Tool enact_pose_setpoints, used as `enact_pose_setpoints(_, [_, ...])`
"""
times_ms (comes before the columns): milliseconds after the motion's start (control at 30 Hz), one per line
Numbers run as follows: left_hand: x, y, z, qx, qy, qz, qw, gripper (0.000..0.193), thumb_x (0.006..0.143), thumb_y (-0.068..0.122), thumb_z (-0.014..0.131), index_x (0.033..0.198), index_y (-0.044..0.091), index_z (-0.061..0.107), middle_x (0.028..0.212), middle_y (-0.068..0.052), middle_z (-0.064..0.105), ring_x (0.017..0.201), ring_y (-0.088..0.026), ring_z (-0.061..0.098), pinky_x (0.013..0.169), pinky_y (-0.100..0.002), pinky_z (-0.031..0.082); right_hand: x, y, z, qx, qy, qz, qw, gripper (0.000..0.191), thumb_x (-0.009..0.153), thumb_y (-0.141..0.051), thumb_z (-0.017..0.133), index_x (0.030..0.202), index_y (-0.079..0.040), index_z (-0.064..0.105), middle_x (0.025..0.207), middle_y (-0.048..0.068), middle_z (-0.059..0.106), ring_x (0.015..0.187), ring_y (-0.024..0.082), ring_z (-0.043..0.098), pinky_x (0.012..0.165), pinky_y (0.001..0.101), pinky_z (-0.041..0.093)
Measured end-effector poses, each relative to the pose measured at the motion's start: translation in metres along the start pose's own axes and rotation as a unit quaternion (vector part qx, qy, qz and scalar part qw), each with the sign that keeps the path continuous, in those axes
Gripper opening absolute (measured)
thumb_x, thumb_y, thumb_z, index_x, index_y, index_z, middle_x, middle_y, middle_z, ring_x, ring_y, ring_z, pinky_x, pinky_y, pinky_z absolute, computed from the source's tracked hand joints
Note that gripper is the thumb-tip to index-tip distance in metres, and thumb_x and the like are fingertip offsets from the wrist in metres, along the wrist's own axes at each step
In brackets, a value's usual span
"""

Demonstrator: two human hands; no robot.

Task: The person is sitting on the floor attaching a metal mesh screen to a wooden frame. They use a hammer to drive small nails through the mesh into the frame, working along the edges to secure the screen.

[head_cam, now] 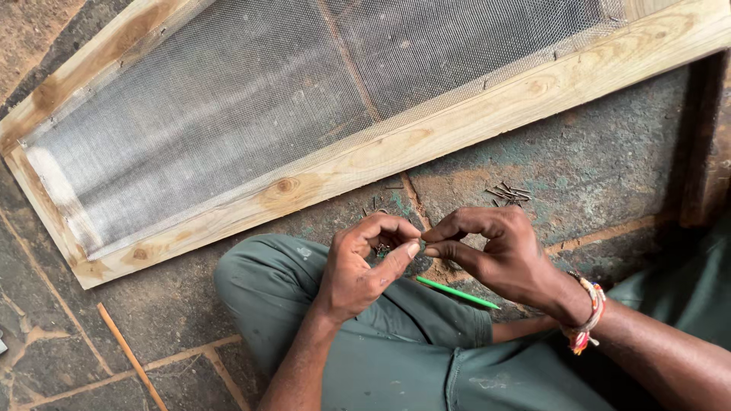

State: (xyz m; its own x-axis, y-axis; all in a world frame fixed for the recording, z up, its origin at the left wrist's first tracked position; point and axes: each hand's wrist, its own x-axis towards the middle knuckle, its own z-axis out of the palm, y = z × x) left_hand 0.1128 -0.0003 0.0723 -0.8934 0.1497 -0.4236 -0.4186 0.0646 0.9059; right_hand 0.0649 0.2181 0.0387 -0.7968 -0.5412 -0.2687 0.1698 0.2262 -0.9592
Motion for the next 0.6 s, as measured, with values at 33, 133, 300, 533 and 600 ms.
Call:
enact_pose_setpoints(33, [0.000,0.000,0.000,-0.013,0.003,-0.021,1.000,0.016,0.096,0.005,0.072,0.110,0.000,0.070,0.091,-0.003,0.069,0.080,-0.008,0.062,0.068,-0.026,0.052,0.000,-0.001,0.000,0.018,-0.008,0.036,0.999,0.014,0.081,-0.006,0.078,0.095,-0.007,0.080,0.089,0.005,0.083,0.073,0.012,0.079,0.062,0.0267,0.066])
enact_pose_setpoints(133, [0.000,0.000,-0.001,-0.011,-0.007,0.014,1.000,0.017,0.096,0.004,0.071,0.112,0.000,0.069,0.094,-0.003,0.069,0.085,-0.008,0.065,0.074,-0.026,0.056,0.002,-0.003,-0.001,0.053,-0.016,0.061,0.997,0.015,0.083,-0.006,0.076,0.098,-0.006,0.081,0.090,0.005,0.083,0.074,0.011,0.077,0.065,0.0266,0.064])
enact_pose_setpoints(300, [0.001,-0.001,0.000,-0.010,-0.027,-0.010,1.000,0.024,0.093,0.004,0.071,0.116,0.002,0.067,0.095,-0.001,0.069,0.089,-0.007,0.065,0.077,-0.027,0.058,0.002,-0.006,-0.001,0.023,-0.020,0.052,0.998,0.014,0.083,-0.007,0.077,0.096,-0.006,0.082,0.085,0.005,0.082,0.072,0.012,0.076,0.064,0.0268,0.062])
enact_pose_setpoints(533, [0.000,-0.004,-0.006,0.004,-0.012,0.014,1.000,0.031,0.099,0.003,0.065,0.129,0.001,0.072,0.097,0.000,0.059,0.086,-0.007,0.055,0.075,-0.025,0.048,0.006,-0.006,-0.022,-0.081,0.075,-0.060,0.992,0.021,0.086,-0.011,0.079,0.106,-0.008,0.078,0.097,0.006,0.080,0.083,0.013,0.077,0.070,0.0276,0.064])
enact_pose_setpoints(600, [0.001,-0.004,-0.006,-0.034,0.017,-0.034,0.999,0.028,0.096,0.004,0.067,0.123,-0.001,0.072,0.094,-0.001,0.064,0.077,-0.008,0.055,0.066,-0.024,0.046,0.006,0.000,-0.050,-0.224,0.161,-0.112,0.955,0.026,0.090,-0.012,0.082,0.115,-0.007,0.075,0.104,0.009,0.078,0.088,0.018,0.075,0.076,0.0321,0.062])
